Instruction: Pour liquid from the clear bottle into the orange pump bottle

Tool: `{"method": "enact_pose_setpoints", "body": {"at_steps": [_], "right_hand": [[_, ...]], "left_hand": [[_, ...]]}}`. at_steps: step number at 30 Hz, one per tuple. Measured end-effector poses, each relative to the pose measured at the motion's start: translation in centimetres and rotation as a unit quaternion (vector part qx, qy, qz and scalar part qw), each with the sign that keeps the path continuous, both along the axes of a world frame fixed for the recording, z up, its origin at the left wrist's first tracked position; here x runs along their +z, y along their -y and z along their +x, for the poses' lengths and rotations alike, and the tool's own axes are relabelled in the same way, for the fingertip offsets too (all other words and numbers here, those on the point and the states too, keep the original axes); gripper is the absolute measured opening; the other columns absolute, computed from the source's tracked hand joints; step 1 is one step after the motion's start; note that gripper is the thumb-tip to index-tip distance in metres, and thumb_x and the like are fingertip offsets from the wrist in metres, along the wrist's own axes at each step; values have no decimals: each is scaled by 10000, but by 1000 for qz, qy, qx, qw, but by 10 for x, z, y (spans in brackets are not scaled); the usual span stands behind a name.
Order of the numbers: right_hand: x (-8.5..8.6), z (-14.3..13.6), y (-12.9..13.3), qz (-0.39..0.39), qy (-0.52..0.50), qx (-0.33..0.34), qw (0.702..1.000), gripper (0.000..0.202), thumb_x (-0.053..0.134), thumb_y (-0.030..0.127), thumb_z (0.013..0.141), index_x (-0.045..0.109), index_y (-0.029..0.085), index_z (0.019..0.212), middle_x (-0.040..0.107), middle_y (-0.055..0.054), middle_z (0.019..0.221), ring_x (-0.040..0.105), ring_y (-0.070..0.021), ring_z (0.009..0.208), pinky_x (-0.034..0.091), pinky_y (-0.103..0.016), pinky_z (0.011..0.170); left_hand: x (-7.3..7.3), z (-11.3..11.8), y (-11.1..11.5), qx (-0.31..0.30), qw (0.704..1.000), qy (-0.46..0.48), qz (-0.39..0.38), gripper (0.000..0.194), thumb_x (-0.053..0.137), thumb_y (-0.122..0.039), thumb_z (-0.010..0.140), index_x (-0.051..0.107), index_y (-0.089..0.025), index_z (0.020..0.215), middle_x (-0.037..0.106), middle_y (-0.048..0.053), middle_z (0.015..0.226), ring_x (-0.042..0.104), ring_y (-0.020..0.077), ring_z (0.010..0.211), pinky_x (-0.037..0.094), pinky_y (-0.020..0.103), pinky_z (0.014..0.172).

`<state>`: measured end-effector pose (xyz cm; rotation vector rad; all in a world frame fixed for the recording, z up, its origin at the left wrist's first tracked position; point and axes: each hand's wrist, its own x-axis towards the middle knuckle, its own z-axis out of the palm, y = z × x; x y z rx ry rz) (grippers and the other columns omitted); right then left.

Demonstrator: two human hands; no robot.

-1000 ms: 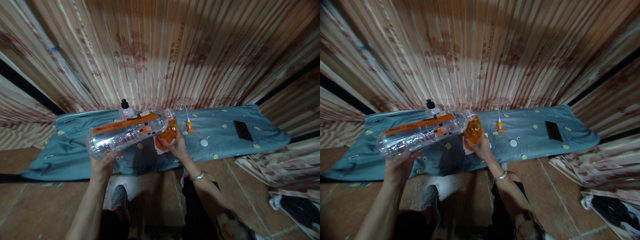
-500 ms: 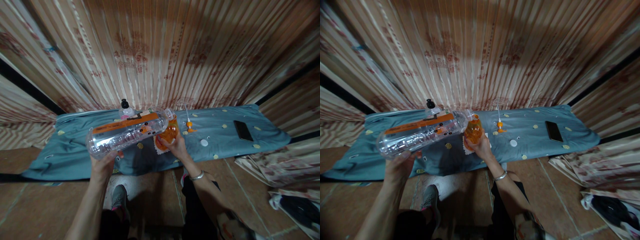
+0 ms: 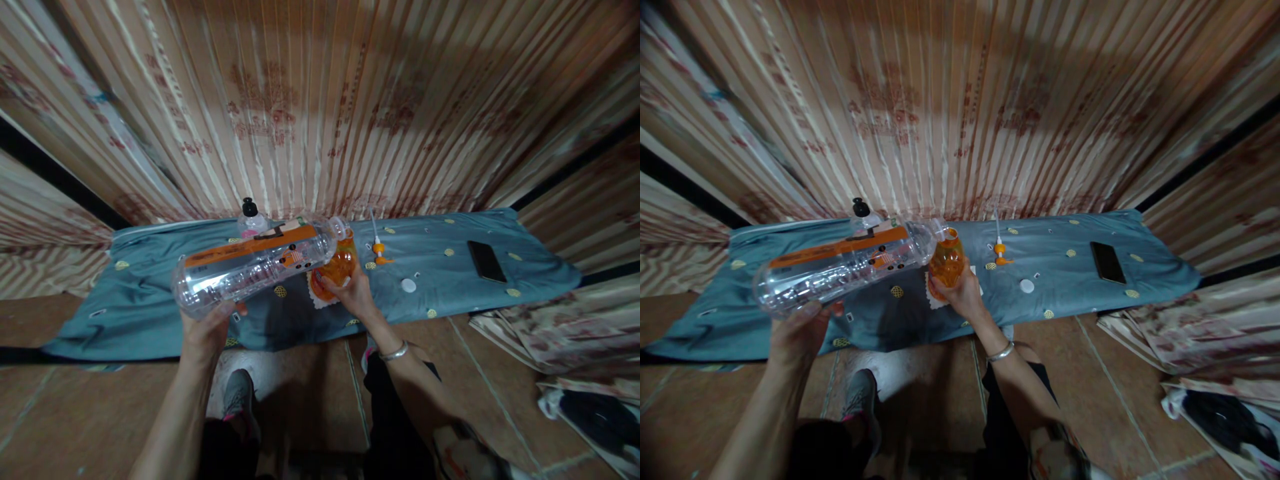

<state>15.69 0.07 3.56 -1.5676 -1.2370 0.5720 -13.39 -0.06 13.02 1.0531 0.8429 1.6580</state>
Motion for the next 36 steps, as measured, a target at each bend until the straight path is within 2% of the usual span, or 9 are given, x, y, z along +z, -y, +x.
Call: {"method": "enact_pose_setpoints", "body": {"at_steps": [6, 11, 17, 21, 26, 31, 36], "right_hand": [[-3, 1, -1, 6, -1, -3, 1000, 675, 1067, 449, 736, 716, 277, 1286, 942, -99, 1121, 924, -426, 1139, 775, -560, 1001], [-5, 2, -1, 14, 7, 2, 1000, 679, 1062, 476, 749, 716, 280, 1299, 940, -100, 1135, 920, -415, 1144, 774, -543, 995], [-4, 1, -1, 3, 10, -2, 1000, 718, 1069, 465, 756, 710, 278, 1349, 939, -93, 1150, 922, -410, 1121, 776, -544, 979], [-2, 1, 0, 2, 0, 5, 1000, 692, 1062, 457, 763, 708, 270, 1327, 935, -105, 1159, 923, -411, 1121, 780, -546, 977], [-2, 1, 0, 1, 5, -7, 1000, 693, 1079, 455, 735, 719, 277, 1299, 939, -98, 1128, 924, -415, 1130, 781, -538, 976], [-3, 1, -1, 2, 5, -10, 1000, 687, 1083, 458, 728, 724, 278, 1286, 941, -99, 1104, 926, -433, 1129, 782, -563, 988], [-2, 0, -1, -2, 0, -10, 1000, 687, 1082, 435, 740, 720, 281, 1304, 939, -100, 1122, 918, -437, 1188, 779, -579, 1024]], "left_hand": [[1, -4, 2, 1, 1000, -12, -24, 785, 1115, -389, 532, 839, -295, 1260, 782, 19, 844, 647, 207, 582, 542, 292, 438], [-1, -3, 0, 0, 1000, -3, -2, 878, 1139, -424, 558, 814, -303, 1364, 778, 22, 874, 676, 214, 622, 531, 272, 445], [-1, 0, -2, -3, 1000, 7, 13, 824, 1163, -469, 521, 826, -284, 1250, 777, 15, 862, 663, 184, 568, 537, 246, 414], [-1, -2, 0, -3, 1000, 3, -5, 811, 1141, -406, 550, 818, -285, 1284, 773, 13, 849, 680, 200, 606, 550, 249, 433], [-1, -1, 0, 10, 1000, 4, -10, 735, 1098, -350, 533, 842, -281, 1219, 785, 18, 842, 661, 196, 579, 534, 259, 415], [-4, -1, -2, 0, 1000, 2, -2, 776, 1084, -375, 555, 844, -279, 1287, 778, 2, 801, 651, 193, 536, 532, 267, 418], [-3, -2, 0, 0, 1000, 6, -5, 845, 1116, -393, 559, 827, -287, 1346, 789, 17, 873, 677, 209, 595, 524, 275, 443]]}}
